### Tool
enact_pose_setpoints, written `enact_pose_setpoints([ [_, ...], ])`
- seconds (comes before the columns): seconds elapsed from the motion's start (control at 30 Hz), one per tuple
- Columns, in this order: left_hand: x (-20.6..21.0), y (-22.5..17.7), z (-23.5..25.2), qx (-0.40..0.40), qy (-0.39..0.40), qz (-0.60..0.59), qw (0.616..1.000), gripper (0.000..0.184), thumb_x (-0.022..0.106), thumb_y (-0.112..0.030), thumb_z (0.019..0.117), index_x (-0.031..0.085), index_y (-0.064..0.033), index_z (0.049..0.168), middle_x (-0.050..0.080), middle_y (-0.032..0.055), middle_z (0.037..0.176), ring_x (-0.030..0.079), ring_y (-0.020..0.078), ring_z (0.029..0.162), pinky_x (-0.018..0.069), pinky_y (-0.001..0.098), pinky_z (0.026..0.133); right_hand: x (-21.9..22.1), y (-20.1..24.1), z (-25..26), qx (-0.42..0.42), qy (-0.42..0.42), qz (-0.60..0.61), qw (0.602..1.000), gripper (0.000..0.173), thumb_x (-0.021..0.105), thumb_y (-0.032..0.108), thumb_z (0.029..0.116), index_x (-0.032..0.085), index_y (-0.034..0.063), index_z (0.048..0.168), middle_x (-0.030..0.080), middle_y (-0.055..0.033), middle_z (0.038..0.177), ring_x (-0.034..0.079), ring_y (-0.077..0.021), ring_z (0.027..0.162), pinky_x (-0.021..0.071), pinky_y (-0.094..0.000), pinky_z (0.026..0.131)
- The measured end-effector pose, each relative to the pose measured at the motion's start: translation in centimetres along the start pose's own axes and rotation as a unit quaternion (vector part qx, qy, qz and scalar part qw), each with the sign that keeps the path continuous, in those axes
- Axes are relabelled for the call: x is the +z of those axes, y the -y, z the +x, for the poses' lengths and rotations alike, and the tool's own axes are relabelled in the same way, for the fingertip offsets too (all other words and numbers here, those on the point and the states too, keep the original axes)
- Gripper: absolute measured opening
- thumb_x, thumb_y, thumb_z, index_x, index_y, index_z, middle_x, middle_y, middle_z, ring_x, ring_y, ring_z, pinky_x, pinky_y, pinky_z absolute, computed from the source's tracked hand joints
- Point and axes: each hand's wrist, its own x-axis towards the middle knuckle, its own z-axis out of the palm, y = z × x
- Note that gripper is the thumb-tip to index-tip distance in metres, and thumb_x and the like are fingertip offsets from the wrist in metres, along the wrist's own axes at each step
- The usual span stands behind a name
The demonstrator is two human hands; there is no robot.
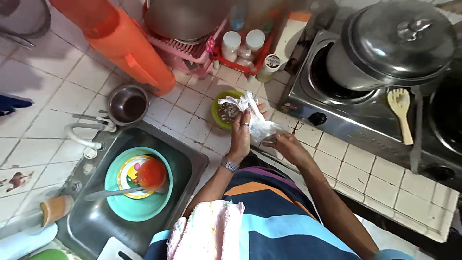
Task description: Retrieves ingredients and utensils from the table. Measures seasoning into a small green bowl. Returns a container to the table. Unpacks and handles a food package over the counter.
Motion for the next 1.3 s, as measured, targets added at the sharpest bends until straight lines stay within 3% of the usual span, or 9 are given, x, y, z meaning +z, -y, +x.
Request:
enact_pose_setpoints([
  [0.07,-0.9,-0.9,-0.2,-0.018,0.03,0.046,0.998,0.041,0.03,-0.023,0.1123,0.055,-0.0021,0.137,0.071,0.0141,0.123,0.071,0.0241,0.106,0.0581,0.0415,0.094,-1.8,2.2,0.1,-0.019,0.008,-0.101,0.995,0.07,0.068,0.051,0.0919,0.052,0.0088,0.145,0.071,-0.0056,0.122,0.07,-0.0204,0.108,0.0587,-0.0408,0.095],
  [0.13,-1.7,-1.9,-0.4,-0.035,0.069,0.101,0.992,0.038,0.033,-0.019,0.1118,0.057,0.0008,0.133,0.074,0.0126,0.108,0.073,0.0207,0.094,0.0603,0.0387,0.088,-2.6,5.2,0.4,-0.075,0.005,-0.192,0.978,0.066,0.061,0.047,0.0962,0.047,0.0091,0.149,0.069,-0.0059,0.129,0.068,-0.0201,0.114,0.0572,-0.04,0.097],
  [0.3,-3.2,-3.4,-0.7,-0.043,0.164,0.205,0.964,0.026,0.041,-0.012,0.1087,0.062,0.003,0.115,0.07,0.0032,0.078,0.068,0.0102,0.07,0.0607,0.0304,0.073,2.4,12.9,1.6,-0.336,0.079,-0.421,0.839,0.03,0.054,0.011,0.102,0.067,-0.0006,0.127,0.063,-0.0123,0.137,0.059,-0.02,0.13,0.0491,-0.036,0.11],
  [0.5,-4.3,-5.2,-1.4,-0.079,0.224,0.239,0.941,0.021,0.046,-0.007,0.1058,0.065,0.0013,0.105,0.064,-0.0056,0.07,0.06,-0.0005,0.06,0.0536,0.017,0.06,6.4,13.7,7.2,-0.368,0.244,-0.48,0.758,0.034,0.051,0.031,0.1049,0.075,0.0156,0.122,0.052,-0.0148,0.152,0.04,-0.0372,0.147,0.034,-0.0568,0.119],
  [0.67,-6.2,-6.3,-1.9,-0.087,0.239,0.241,0.937,0.021,0.048,-0.008,0.1043,0.065,0.0008,0.11,0.061,-0.0069,0.07,0.056,-0.002,0.059,0.051,0.0151,0.059,5.7,12.9,8.3,-0.272,0.366,-0.418,0.786,0.028,0.06,0.027,0.1015,0.075,0.0035,0.106,0.072,-0.0071,0.118,0.066,-0.013,0.113,0.0535,-0.0321,0.1],
  [0.83,-6.9,-6.8,-2.1,-0.107,0.241,0.229,0.937,0.021,0.046,-0.007,0.1044,0.066,-0.0001,0.11,0.062,-0.0081,0.071,0.053,-0.0049,0.058,0.045,0.0111,0.055,6.5,13.4,6.7,-0.168,0.357,-0.383,0.835,0.017,0.061,0.004,0.0994,0.072,-0.001,0.11,0.072,-0.0039,0.095,0.065,-0.0017,0.078,0.0554,-0.0188,0.074],
  [0.97,-6.8,-6.8,-2.0,-0.105,0.235,0.236,0.937,0.024,0.043,-0.009,0.1053,0.066,-0.0016,0.106,0.06,-0.0092,0.069,0.051,-0.006,0.057,0.0423,0.0104,0.054,6.8,13.9,5.3,-0.263,0.287,-0.502,0.772,0.015,0.062,0.007,0.0995,0.076,0.0045,0.102,0.066,-0.0056,0.093,0.063,-0.0119,0.085,0.0527,-0.0268,0.079],
  [1.13,-6.5,-6.7,-2.0,-0.085,0.218,0.267,0.935,0.025,0.042,-0.01,0.1055,0.065,-0.0034,0.101,0.059,-0.0108,0.069,0.045,-0.0089,0.054,0.0376,0.0089,0.051,6.9,12.6,4.0,-0.342,0.202,-0.578,0.713,0.016,0.057,0.01,0.1012,0.071,0.0035,0.1,0.067,-0.0099,0.086,0.067,-0.0227,0.075,0.0567,-0.0378,0.068],
  [1.3,-5.4,-6.4,-2.1,-0.055,0.169,0.379,0.908,0.026,0.045,-0.011,0.1052,0.066,0.0017,0.1,0.057,-0.0046,0.072,0.05,-0.0043,0.06,0.0442,0.0138,0.058,7.6,9.7,3.9,-0.362,0.071,-0.602,0.708,0.013,0.058,0.006,0.1004,0.069,-0.0002,0.105,0.069,-0.0159,0.089,0.07,-0.033,0.073,0.0578,-0.048,0.065],
])
